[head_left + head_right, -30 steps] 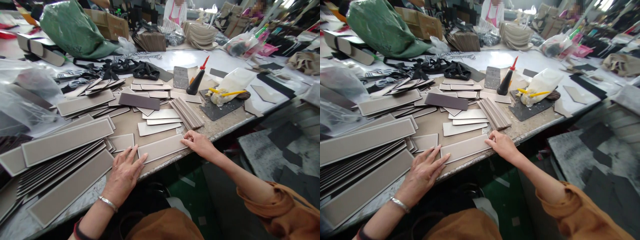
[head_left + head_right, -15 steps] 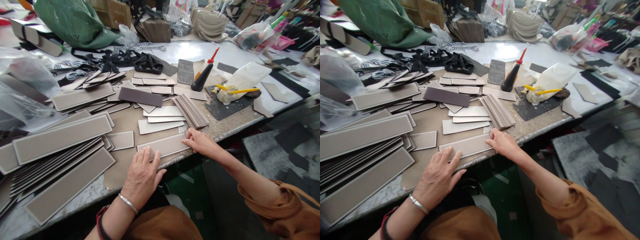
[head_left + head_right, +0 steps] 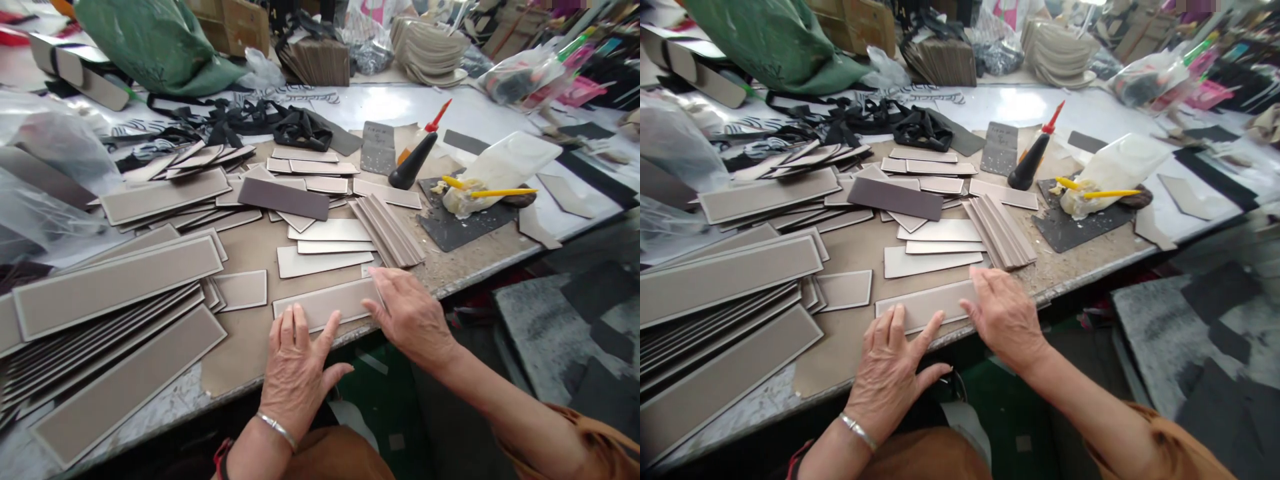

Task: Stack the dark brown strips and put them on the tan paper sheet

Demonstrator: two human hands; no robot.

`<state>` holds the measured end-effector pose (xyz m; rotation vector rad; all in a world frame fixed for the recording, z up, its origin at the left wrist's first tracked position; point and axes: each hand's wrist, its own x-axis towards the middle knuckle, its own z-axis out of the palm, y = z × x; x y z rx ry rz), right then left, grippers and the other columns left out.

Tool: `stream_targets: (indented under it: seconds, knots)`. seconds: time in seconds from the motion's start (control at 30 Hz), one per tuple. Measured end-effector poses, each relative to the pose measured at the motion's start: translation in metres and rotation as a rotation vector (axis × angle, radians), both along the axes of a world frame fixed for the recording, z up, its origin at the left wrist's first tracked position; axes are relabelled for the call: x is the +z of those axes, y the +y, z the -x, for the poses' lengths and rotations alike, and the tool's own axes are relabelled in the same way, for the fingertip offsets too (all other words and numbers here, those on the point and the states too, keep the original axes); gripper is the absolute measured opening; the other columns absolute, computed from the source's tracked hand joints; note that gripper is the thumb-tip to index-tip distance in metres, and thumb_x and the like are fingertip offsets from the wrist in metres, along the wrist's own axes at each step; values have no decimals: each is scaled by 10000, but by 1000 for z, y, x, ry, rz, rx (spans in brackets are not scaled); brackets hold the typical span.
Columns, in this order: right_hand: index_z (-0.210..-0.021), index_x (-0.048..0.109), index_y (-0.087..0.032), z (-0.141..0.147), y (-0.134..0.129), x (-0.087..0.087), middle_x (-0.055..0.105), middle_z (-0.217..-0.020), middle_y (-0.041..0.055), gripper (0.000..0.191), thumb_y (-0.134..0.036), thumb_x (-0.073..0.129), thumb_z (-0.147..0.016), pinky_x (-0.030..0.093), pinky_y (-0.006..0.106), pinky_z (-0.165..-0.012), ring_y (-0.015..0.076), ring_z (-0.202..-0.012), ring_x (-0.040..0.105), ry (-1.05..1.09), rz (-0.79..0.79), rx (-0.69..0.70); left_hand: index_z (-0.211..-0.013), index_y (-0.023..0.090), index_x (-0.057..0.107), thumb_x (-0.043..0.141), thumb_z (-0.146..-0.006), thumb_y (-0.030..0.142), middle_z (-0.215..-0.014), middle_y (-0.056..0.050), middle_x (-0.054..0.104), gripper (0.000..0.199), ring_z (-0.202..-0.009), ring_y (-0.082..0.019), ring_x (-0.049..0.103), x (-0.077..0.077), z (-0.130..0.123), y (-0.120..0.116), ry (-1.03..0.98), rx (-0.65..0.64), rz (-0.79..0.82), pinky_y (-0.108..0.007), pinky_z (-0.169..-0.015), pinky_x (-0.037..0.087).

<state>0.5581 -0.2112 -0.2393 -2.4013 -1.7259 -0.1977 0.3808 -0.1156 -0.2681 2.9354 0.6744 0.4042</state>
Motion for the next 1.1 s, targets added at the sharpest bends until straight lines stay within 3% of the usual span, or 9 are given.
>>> stream_targets:
  seconds: [0.1,0.2,0.3,0.47,0.6,0.67,0.77,0.9,1.1]
  knots:
    - [-1356,333,-13,13,-6,-22,338,-1388,221,621,-444,422,-917,286,480,-1061,317,-1316,252,31,25,266,-1284,339,462,586,-645,639,-1239,-181,355,717,-1151,-382,371,-2,0,0,3,9,7,-548,-901,383]
    - [-1392,260,0,15,-10,-34,236,-1435,231,675,-427,449,-905,273,507,-1071,316,-1349,159,90,80,296,-1283,332,464,608,-619,644,-1232,-178,369,748,-1142,-376,392,-3,0,0,3,1,8,-541,-899,395]
    - [-1403,260,-54,9,-10,-27,281,-1427,199,564,-365,366,-944,316,491,-1055,278,-1338,220,202,61,314,-1280,324,468,623,-596,654,-1224,-174,387,775,-1135,-374,411,-3,-1,0,-21,8,12,-536,-892,410]
    - [-1225,481,-134,-7,-9,-12,559,-1165,144,351,-292,333,-949,442,408,-942,237,-1095,525,357,-182,-23,-1293,283,453,660,-622,597,-1262,-195,391,769,-1169,-396,419,-3,2,0,-88,8,48,-547,-920,411]
    - [-1038,563,-142,-19,-10,-17,609,-886,96,286,-349,444,-879,516,370,-728,221,-765,597,410,-101,-188,-1325,134,396,593,-779,395,-1334,-234,376,636,-1256,-353,374,-5,14,3,-137,10,74,-489,-975,415]
    - [-997,576,-142,-21,-7,-17,605,-854,93,304,-391,460,-867,512,378,-714,233,-766,588,343,-99,-208,-1321,95,383,545,-818,330,-1370,-231,362,578,-1297,-332,333,-5,21,3,-150,5,68,-464,-997,411]
    - [-1125,553,-119,-19,5,-13,587,-1030,144,385,-403,401,-913,459,431,-862,285,-990,538,100,-157,-114,-1320,79,380,520,-834,326,-1393,-204,369,563,-1329,-311,292,-4,21,1,-148,-52,50,-444,-1036,384]
    - [-1357,352,-65,-9,22,-21,419,-1328,184,524,-406,238,-976,333,430,-1029,274,-1264,344,-43,-105,204,-1329,55,366,468,-836,493,-1408,-178,365,667,-1344,-279,267,-6,3,-1,-114,-136,93,-420,-1096,310]
    - [-1459,19,-83,-5,21,-51,217,-1458,177,688,-536,134,-953,218,491,-1078,280,-1353,164,-127,60,369,-1338,69,360,376,-815,632,-1437,-141,320,768,-1360,-242,233,-15,-9,8,-41,-135,204,-400,-1135,230]
